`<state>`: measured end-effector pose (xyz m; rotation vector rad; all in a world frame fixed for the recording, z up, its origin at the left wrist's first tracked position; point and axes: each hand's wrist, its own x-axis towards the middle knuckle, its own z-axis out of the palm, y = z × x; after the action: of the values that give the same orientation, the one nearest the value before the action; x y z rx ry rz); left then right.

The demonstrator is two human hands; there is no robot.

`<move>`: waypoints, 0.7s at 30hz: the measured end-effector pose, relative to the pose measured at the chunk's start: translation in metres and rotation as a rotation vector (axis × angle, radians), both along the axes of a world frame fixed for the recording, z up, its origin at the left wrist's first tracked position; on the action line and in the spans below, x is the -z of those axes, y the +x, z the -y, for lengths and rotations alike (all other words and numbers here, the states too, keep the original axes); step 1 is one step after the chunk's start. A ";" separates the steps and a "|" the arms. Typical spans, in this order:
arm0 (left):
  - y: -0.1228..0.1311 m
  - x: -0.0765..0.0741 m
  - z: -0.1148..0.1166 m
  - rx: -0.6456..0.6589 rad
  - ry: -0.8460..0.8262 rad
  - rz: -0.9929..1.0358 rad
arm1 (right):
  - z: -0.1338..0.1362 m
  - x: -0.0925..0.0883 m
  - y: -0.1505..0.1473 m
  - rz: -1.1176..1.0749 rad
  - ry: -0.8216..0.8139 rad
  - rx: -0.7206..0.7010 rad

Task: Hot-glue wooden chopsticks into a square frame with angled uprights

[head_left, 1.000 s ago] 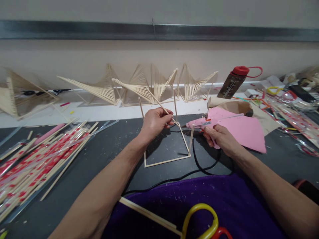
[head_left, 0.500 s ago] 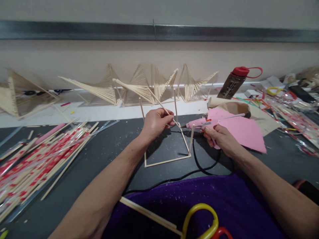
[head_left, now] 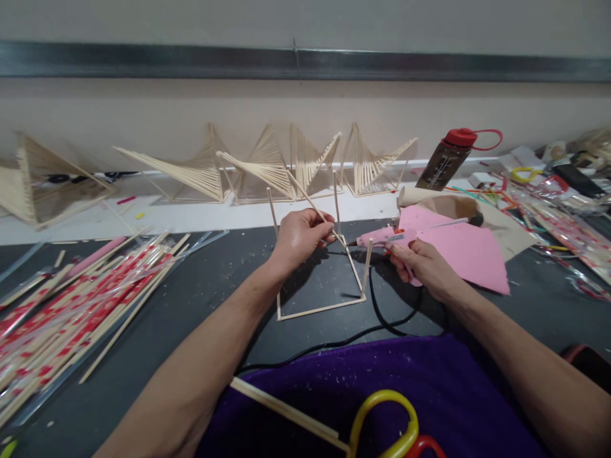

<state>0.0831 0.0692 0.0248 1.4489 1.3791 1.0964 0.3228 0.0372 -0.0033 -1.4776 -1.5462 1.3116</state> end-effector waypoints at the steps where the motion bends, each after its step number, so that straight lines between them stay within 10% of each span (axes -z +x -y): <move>1: 0.000 0.000 0.000 0.001 0.001 0.000 | 0.000 0.000 0.000 -0.001 0.003 0.002; 21: 0.001 0.000 0.002 0.019 -0.020 -0.034 | 0.000 0.002 -0.002 0.028 0.017 -0.013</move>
<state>0.0845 0.0677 0.0248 1.4698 1.3933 1.0477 0.3208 0.0371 -0.0056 -1.4840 -1.5835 1.2874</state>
